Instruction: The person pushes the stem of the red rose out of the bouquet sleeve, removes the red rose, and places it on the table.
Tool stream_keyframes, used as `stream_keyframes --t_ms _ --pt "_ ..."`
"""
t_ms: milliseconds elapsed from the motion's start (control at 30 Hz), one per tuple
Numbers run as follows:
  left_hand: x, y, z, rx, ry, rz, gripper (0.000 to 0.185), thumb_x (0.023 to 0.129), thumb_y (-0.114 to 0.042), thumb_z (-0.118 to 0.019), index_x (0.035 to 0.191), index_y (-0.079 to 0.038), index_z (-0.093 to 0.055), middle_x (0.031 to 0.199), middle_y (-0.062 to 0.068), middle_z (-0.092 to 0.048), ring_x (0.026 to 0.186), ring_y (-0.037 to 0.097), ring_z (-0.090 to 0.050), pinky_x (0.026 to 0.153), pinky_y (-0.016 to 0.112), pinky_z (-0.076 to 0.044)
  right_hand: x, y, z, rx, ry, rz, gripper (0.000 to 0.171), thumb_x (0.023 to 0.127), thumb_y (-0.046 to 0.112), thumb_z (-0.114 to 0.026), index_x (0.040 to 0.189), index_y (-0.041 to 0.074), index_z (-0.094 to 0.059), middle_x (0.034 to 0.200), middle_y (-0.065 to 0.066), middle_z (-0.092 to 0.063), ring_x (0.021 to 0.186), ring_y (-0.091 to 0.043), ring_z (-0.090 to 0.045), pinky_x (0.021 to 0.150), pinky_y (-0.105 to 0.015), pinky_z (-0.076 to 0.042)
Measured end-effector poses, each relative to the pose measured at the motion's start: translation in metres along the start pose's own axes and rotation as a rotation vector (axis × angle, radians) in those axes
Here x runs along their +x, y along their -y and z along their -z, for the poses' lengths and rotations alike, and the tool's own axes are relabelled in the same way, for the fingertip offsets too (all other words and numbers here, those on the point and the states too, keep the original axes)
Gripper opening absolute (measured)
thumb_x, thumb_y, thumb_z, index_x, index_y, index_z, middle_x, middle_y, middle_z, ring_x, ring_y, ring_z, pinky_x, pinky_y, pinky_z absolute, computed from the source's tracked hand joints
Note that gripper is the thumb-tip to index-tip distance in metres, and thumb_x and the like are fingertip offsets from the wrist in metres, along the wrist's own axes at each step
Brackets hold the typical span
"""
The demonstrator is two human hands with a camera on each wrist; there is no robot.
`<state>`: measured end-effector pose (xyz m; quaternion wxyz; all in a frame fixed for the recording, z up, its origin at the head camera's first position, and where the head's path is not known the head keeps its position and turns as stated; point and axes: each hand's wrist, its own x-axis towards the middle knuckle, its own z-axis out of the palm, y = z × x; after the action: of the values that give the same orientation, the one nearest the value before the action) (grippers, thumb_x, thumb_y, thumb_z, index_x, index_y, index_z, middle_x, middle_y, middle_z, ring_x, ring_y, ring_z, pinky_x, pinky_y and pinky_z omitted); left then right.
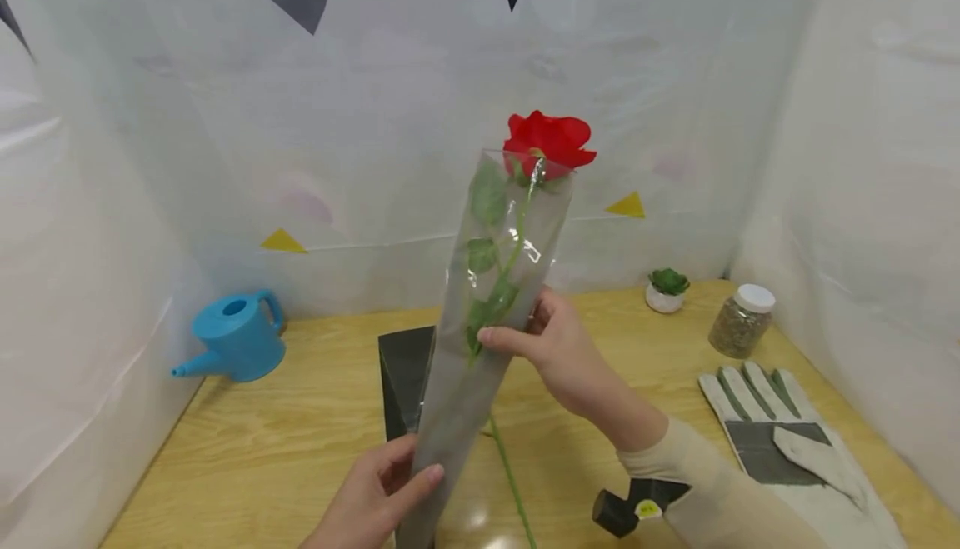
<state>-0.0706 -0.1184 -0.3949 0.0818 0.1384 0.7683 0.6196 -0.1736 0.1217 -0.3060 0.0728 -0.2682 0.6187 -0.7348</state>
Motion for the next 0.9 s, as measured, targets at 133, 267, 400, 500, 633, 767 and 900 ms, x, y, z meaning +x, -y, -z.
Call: stream_keyframes --t_ms 133,267,400,500,633,767,900 --pt "-0.002 -0.004 0.002 0.007 0.015 -0.034 0.017 0.095 -0.023 -0.069 0.099 -0.007 -0.067 0.093 0.001 -0.063 0.083 0.013 -0.062 0.073 0.031 -0.054 0.002 0.005 0.003 0.03 0.007 -0.018 0.035 0.093 -0.002 -0.064 0.127 0.003 -0.057 0.12 -0.011 -0.063 0.109 -0.025 -0.061 0.092 -0.038 -0.05" --pt "-0.002 -0.006 0.004 0.024 0.05 -0.017 0.017 0.091 -0.022 -0.072 0.09 -0.007 -0.064 0.083 0.001 -0.06 0.074 0.011 -0.054 0.064 0.029 -0.051 0.002 0.014 0.008 0.062 -0.08 -0.028 0.028 0.096 0.001 -0.063 0.123 0.004 -0.059 0.118 -0.009 -0.064 0.107 -0.023 -0.062 0.092 -0.035 -0.051" --pt "-0.001 -0.004 0.005 0.016 0.052 0.025 0.014 0.088 -0.018 -0.076 0.096 -0.009 -0.068 0.081 0.0 -0.061 0.071 0.011 -0.055 0.062 0.03 -0.051 0.002 0.021 0.013 0.101 -0.14 -0.016 0.034 0.096 0.0 -0.063 0.129 0.001 -0.053 0.125 -0.011 -0.06 0.112 -0.024 -0.06 0.093 -0.035 -0.05" --pt "-0.001 -0.003 0.006 -0.011 0.044 0.041 0.018 0.087 -0.016 -0.077 0.101 -0.01 -0.07 0.085 0.003 -0.063 0.075 0.015 -0.061 0.067 0.034 -0.055 0.003 0.023 0.012 0.11 -0.146 -0.018 0.038 0.095 -0.001 -0.064 0.131 0.0 -0.051 0.127 -0.012 -0.058 0.113 -0.025 -0.06 0.094 -0.036 -0.05" --pt "-0.001 -0.002 0.006 0.014 0.026 0.017 0.017 0.085 -0.021 -0.079 0.094 -0.01 -0.068 0.082 0.002 -0.059 0.077 0.015 -0.056 0.065 0.032 -0.051 0.003 0.02 0.009 0.098 -0.141 -0.011 0.037 0.094 -0.004 -0.065 0.129 -0.001 -0.054 0.123 -0.012 -0.061 0.11 -0.025 -0.061 0.092 -0.037 -0.051" --pt "-0.002 -0.003 0.005 0.071 0.009 0.003 0.024 0.085 -0.027 -0.079 0.084 -0.01 -0.063 0.075 -0.002 -0.052 0.07 0.011 -0.045 0.057 0.031 -0.041 0.004 0.016 0.005 0.076 -0.144 0.007 0.035 0.092 -0.006 -0.066 0.125 -0.001 -0.056 0.12 -0.013 -0.063 0.109 -0.025 -0.062 0.092 -0.036 -0.051" --pt "-0.004 -0.003 0.004 0.081 0.011 0.01 0.029 0.084 -0.03 -0.079 0.081 -0.009 -0.059 0.072 -0.002 -0.05 0.066 0.01 -0.041 0.055 0.032 -0.039 0.004 0.013 0.003 0.055 -0.136 0.022 0.037 0.09 -0.008 -0.067 0.125 -0.002 -0.057 0.121 -0.014 -0.062 0.11 -0.027 -0.062 0.093 -0.037 -0.051"
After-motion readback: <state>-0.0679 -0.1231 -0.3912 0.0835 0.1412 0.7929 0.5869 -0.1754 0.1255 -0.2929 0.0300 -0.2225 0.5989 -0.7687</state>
